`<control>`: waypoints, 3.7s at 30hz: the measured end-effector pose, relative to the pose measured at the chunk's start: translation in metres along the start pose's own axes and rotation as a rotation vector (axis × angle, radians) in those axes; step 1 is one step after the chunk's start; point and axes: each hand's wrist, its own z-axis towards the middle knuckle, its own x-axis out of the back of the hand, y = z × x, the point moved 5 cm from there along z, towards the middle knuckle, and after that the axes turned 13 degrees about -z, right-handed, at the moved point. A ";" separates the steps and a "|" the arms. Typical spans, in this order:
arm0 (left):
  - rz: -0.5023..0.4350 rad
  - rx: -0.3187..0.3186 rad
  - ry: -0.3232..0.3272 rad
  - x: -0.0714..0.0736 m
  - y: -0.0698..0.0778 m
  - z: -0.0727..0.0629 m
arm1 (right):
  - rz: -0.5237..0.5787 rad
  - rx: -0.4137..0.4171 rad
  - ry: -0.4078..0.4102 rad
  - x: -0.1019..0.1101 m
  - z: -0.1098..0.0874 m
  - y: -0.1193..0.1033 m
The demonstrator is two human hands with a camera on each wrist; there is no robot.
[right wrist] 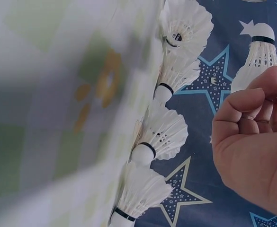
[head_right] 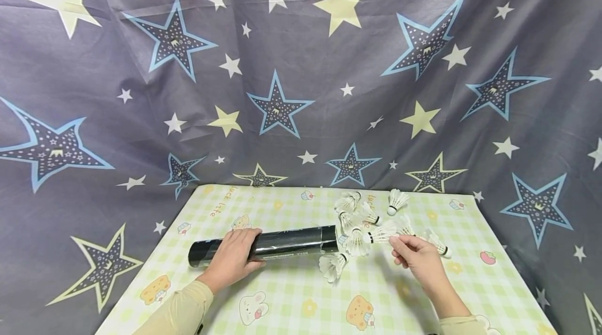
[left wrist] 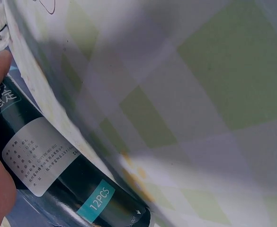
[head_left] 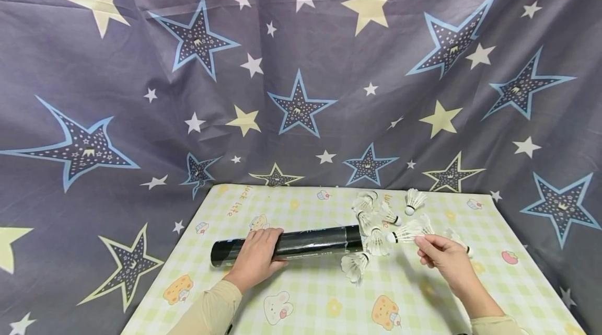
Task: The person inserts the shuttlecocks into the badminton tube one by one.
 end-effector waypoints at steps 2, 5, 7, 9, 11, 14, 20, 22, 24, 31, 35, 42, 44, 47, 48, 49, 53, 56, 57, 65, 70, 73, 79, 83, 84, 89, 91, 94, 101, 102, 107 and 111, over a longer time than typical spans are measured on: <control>-0.004 0.003 -0.001 0.000 0.000 0.000 | -0.004 0.001 0.001 -0.002 -0.001 -0.001; -0.012 0.009 -0.002 0.000 0.001 -0.001 | -0.009 0.000 0.000 -0.005 -0.001 -0.003; -0.019 0.012 -0.002 0.000 0.001 -0.001 | -0.001 0.007 -0.009 -0.007 -0.002 -0.004; -0.024 0.011 0.003 0.000 0.001 -0.001 | 0.011 0.015 -0.013 -0.010 -0.002 -0.005; -0.028 0.013 0.005 0.000 0.001 -0.002 | 0.026 0.024 -0.018 -0.013 -0.003 -0.008; -0.029 0.012 0.006 0.000 0.002 -0.001 | 0.039 0.031 -0.023 -0.018 -0.003 -0.012; -0.040 0.015 0.001 0.001 0.004 0.000 | 0.032 0.043 -0.043 -0.028 -0.002 -0.017; -0.047 0.016 0.001 0.001 0.005 0.000 | 0.033 0.043 -0.049 -0.031 -0.002 -0.018; -0.049 0.013 0.001 0.001 0.005 0.000 | 0.038 0.035 -0.050 -0.034 -0.002 -0.020; -0.040 0.000 0.007 0.001 0.008 0.001 | 0.041 0.040 -0.062 -0.045 -0.004 -0.023; -0.041 0.001 0.006 0.001 0.011 0.002 | 0.037 0.071 -0.081 -0.051 -0.005 -0.024; -0.051 0.012 -0.012 -0.001 0.013 0.005 | 0.036 0.088 -0.125 -0.060 -0.006 -0.026; -0.057 0.013 -0.010 -0.001 0.014 0.005 | 0.040 0.069 -0.130 -0.062 -0.006 -0.026; -0.072 0.012 -0.001 -0.001 0.016 0.006 | 0.045 0.046 -0.140 -0.064 -0.007 -0.027; -0.077 0.012 0.001 -0.001 0.016 0.007 | 0.046 0.041 -0.145 -0.065 -0.007 -0.027; -0.083 0.013 0.002 -0.001 0.016 0.007 | 0.046 0.039 -0.150 -0.066 -0.008 -0.027; -0.089 0.017 -0.001 -0.002 0.017 0.007 | 0.042 0.041 -0.162 -0.067 -0.009 -0.028; -0.083 0.020 -0.005 -0.003 0.017 0.007 | 0.042 0.049 -0.167 -0.069 -0.010 -0.029; -0.082 0.021 -0.006 -0.003 0.017 0.007 | 0.042 0.053 -0.168 -0.070 -0.010 -0.029; -0.103 0.017 -0.005 -0.002 0.021 0.008 | 0.065 0.077 -0.186 -0.075 -0.013 -0.031; -0.103 0.008 0.002 -0.001 0.022 0.008 | 0.078 0.071 -0.226 -0.080 -0.015 -0.032; -0.103 0.008 0.002 -0.001 0.022 0.007 | 0.082 0.070 -0.245 -0.082 -0.016 -0.032; -0.094 0.015 -0.002 -0.002 0.021 0.006 | 0.083 0.081 -0.283 -0.086 -0.019 -0.034; -0.099 0.015 -0.003 -0.003 0.020 0.006 | 0.073 0.091 -0.318 -0.088 -0.020 -0.034; -0.102 0.015 -0.002 -0.003 0.020 0.006 | 0.072 0.093 -0.324 -0.088 -0.021 -0.034; -0.111 0.018 -0.003 -0.002 0.021 0.005 | 0.083 0.097 -0.333 -0.090 -0.022 -0.034; -0.112 0.020 -0.003 -0.002 0.021 0.005 | 0.089 0.096 -0.337 -0.090 -0.023 -0.034; -0.109 0.021 -0.002 -0.002 0.021 0.005 | 0.097 0.095 -0.345 -0.090 -0.024 -0.034; -0.109 0.017 0.000 -0.002 0.023 0.005 | 0.099 0.103 -0.369 -0.091 -0.027 -0.037; -0.108 0.017 0.000 -0.002 0.023 0.005 | 0.099 0.106 -0.373 -0.092 -0.027 -0.037; -0.093 0.019 -0.016 -0.002 0.025 0.006 | 0.098 0.117 -0.393 -0.096 -0.028 -0.038; -0.096 0.012 -0.015 -0.003 0.027 0.007 | 0.105 0.115 -0.405 -0.100 -0.028 -0.038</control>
